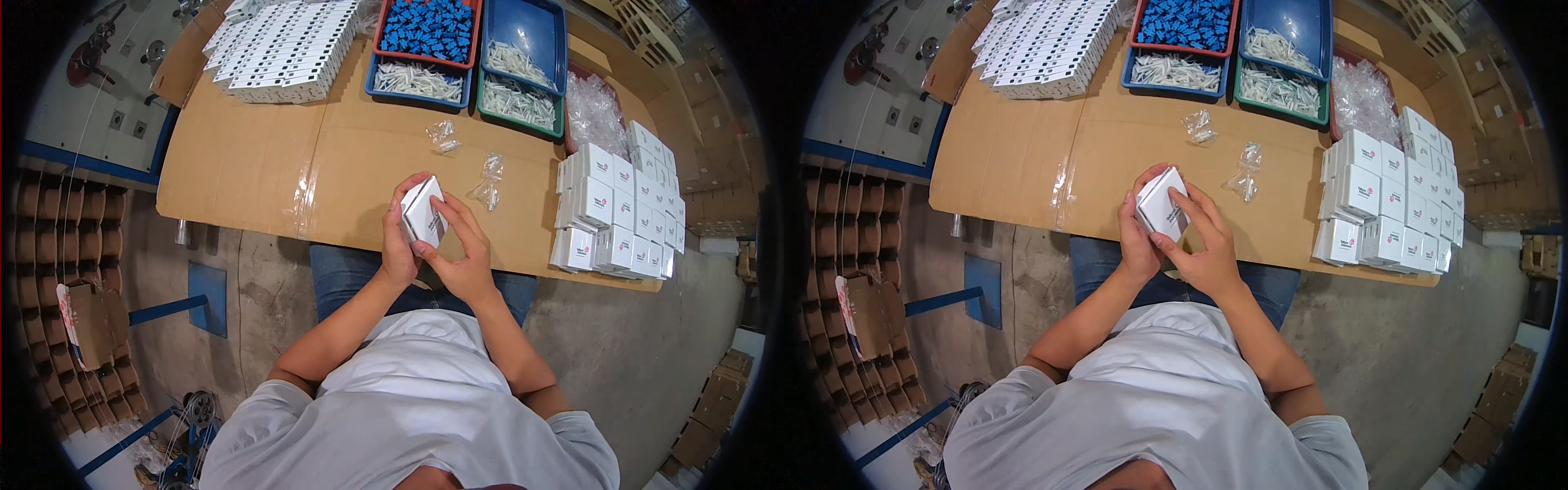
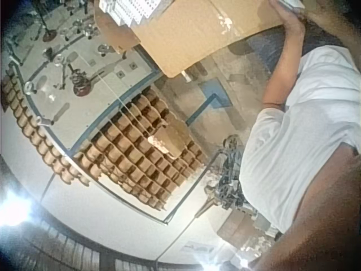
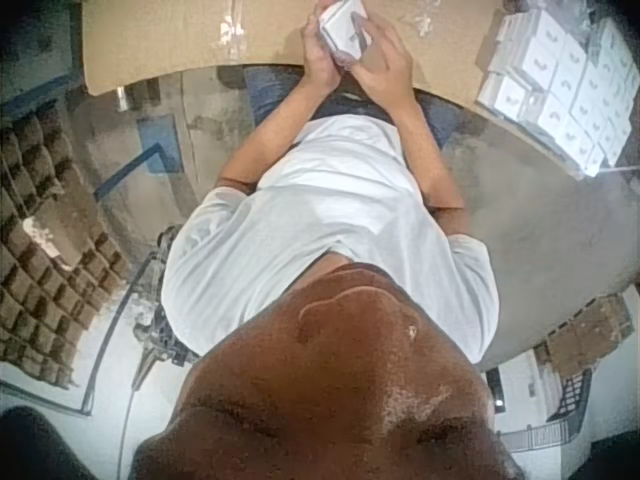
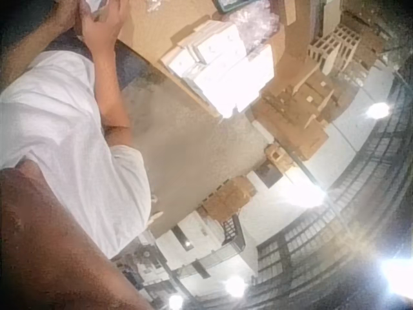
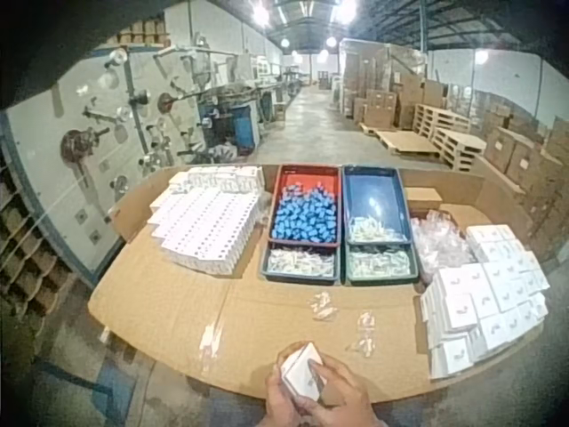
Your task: Sort small plastic bags into cardboard boxes at a warehouse workstation.
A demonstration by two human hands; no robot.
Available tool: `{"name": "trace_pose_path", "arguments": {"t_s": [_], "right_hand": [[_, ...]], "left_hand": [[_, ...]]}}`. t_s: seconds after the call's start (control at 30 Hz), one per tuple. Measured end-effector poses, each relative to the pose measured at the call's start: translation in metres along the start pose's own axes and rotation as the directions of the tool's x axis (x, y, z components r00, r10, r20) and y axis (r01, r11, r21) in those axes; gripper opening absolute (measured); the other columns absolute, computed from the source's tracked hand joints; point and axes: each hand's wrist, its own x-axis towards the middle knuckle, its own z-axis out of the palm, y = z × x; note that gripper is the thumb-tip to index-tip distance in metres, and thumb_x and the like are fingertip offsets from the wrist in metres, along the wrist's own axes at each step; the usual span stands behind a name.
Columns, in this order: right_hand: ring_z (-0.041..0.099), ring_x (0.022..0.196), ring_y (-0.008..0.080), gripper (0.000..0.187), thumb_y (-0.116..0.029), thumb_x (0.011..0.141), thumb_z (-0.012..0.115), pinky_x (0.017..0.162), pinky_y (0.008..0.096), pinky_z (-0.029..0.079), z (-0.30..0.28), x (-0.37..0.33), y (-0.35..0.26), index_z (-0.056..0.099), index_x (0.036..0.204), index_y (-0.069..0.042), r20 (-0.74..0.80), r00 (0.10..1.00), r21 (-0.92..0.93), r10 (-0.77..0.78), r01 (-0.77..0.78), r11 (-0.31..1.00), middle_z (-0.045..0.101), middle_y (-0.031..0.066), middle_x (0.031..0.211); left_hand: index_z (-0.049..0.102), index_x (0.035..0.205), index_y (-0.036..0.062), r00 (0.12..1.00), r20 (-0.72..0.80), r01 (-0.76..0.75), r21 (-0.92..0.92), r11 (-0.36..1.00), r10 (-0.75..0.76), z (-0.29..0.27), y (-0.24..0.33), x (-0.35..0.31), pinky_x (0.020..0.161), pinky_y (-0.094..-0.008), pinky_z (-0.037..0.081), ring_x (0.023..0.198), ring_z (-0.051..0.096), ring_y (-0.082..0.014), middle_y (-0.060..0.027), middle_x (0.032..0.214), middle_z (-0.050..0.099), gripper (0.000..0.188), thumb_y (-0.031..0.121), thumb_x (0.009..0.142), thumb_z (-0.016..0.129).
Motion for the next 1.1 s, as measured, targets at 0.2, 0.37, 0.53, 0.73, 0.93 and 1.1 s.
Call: {"name": "trace_pose_path", "arguments": {"t_s": [0.2, 0.37, 0.53, 0.73, 0.93, 1.1], "right_hand": [[0.056, 0.13, 0.0349, 0.068, -0.016, 0.077, 0.086, 0.105, 0.0416, 0.048, 0.002, 0.0, 0.001, 0.061, 0.14, -0.009, 0.026, 0.999, -0.018, -0.044, 0.044, 0.999, 0.052, 0.0203, 0.145], [0.056, 0.13, 0.0334, 0.067, -0.012, 0.074, 0.086, 0.106, 0.0387, 0.047, -0.002, 0.004, -0.004, 0.062, 0.136, -0.006, 0.037, 0.999, 0.041, -0.002, 0.0, 0.999, 0.051, 0.0201, 0.146], [0.06, 0.117, 0.0206, 0.031, -0.023, 0.101, 0.061, 0.103, 0.0326, 0.045, -0.01, 0.019, 0.01, 0.065, 0.122, 0.0, 0.005, 0.944, 0.622, 0.33, -0.262, 0.738, 0.063, 0.0141, 0.127], [0.049, 0.054, 0.0099, 0.058, -0.033, 0.11, 0.045, 0.052, 0.0311, 0.038, 0.003, 0.028, 0.009, 0.059, 0.065, 0.001, -0.324, 0.881, 0.34, 0.343, -0.23, 0.912, 0.054, 0.0011, 0.056], [0.051, 0.055, 0.0128, 0.05, -0.03, 0.109, 0.048, 0.054, 0.0334, 0.041, -0.017, 0.027, 0.023, 0.061, 0.073, 0.002, -0.309, 0.886, 0.29, 0.346, -0.258, 0.921, 0.057, 0.0061, 0.058], [0.066, 0.084, 0.0198, 0.025, -0.02, 0.098, 0.068, 0.073, 0.0339, 0.052, -0.036, 0.009, 0.034, 0.062, 0.103, 0.003, -0.343, 0.932, 0.034, 0.118, -0.114, 0.993, 0.069, 0.0103, 0.091]], "left_hand": [[0.043, 0.146, 0.0061, 0.997, 0.04, -0.059, -0.006, 0.998, 0.059, -0.002, 0.0, -0.002, 0.114, -0.0392, 0.037, 0.134, 0.049, -0.0255, -0.0136, 0.147, 0.05, 0.061, 0.049, 0.104, 0.031], [0.038, 0.152, 0.0039, 0.985, 0.075, -0.169, 0.239, 0.956, 0.155, 0.003, 0.009, -0.004, 0.117, -0.0377, 0.034, 0.139, 0.044, -0.0238, -0.0147, 0.156, 0.043, 0.056, 0.029, 0.103, 0.049], [0.033, 0.156, -0.0005, 0.979, 0.203, -0.074, 0.31, 0.948, 0.011, -0.006, 0.009, -0.017, 0.12, -0.0358, 0.027, 0.147, 0.034, -0.02, -0.0133, 0.165, 0.029, 0.058, 0.017, 0.104, 0.052], [0.037, 0.154, -0.0024, 0.9, 0.424, -0.308, 0.448, 0.839, 0.104, 0.012, 0.001, -0.029, 0.122, -0.0399, 0.021, 0.155, 0.019, -0.0312, -0.0214, 0.167, 0.019, 0.058, 0.013, 0.101, 0.056], [0.057, 0.138, -0.001, 0.979, 0.172, -0.197, 0.649, 0.734, 0.11, 0.021, -0.003, -0.033, 0.102, -0.0338, 0.044, 0.116, 0.058, -0.023, -0.0118, 0.122, 0.057, 0.043, 0.011, 0.097, 0.065], [0.061, 0.125, 0.0004, 0.98, -0.141, 0.182, 0.325, 0.928, -0.142, 0.0, -0.011, -0.019, 0.093, -0.0295, 0.05, 0.101, 0.063, -0.0145, -0.0039, 0.109, 0.066, 0.027, 0.014, 0.102, 0.063]]}}
